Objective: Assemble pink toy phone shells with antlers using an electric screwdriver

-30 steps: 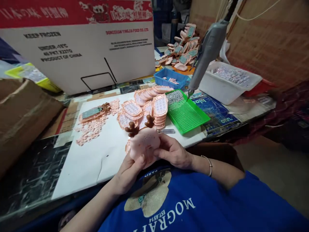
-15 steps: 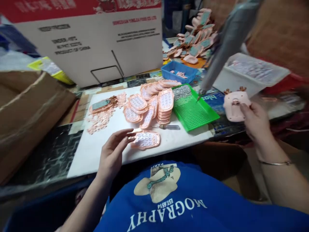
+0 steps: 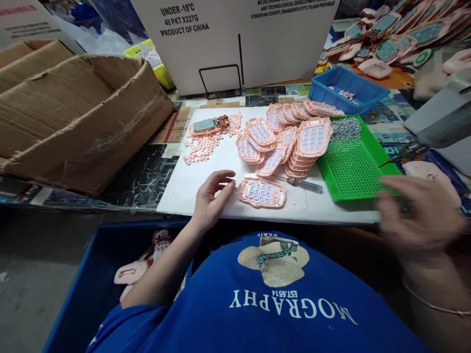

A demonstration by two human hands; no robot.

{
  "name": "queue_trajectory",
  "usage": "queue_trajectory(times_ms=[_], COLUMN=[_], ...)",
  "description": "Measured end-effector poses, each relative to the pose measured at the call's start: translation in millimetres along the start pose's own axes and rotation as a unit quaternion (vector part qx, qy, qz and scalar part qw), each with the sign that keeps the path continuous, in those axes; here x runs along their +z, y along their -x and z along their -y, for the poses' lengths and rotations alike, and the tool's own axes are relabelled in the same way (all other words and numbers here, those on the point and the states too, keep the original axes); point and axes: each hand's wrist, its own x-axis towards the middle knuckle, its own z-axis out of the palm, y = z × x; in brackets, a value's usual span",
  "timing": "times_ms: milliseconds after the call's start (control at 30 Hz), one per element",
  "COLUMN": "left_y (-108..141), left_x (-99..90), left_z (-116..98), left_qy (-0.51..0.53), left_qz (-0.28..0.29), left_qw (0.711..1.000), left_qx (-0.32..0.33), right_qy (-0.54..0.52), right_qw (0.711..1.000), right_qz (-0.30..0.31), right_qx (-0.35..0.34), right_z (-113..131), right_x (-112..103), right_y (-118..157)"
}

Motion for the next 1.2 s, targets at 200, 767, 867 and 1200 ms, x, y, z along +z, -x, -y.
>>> queue_trajectory(times_ms=[200, 767, 867, 1200], left_y=[4, 16, 18, 16], left_x=[-1.2, 4.7, 10.2, -0.3], left_z=[-2, 4, -2, -5], left_qy=[0.013, 0.275, 0.337, 0.399], left_qz=[0.003, -0.111, -0.053, -0.015], left_qw=[1.000, 0.949, 0.932, 0.911], left_qx=[0.007, -0.105, -0.120, -0.108], right_qy=[-0.113, -0.208, -0.221, -0.273], right_qw=[0.970, 0.968, 0.966, 0.947], right_qz=[0.176, 0.122, 0.104, 0.131], right_qx=[-0.126, -0.074, -0.084, -0.104], right_z=[94, 121, 134, 160], right_x=[82, 98, 105, 129], right_y=[-31, -59, -69, -92])
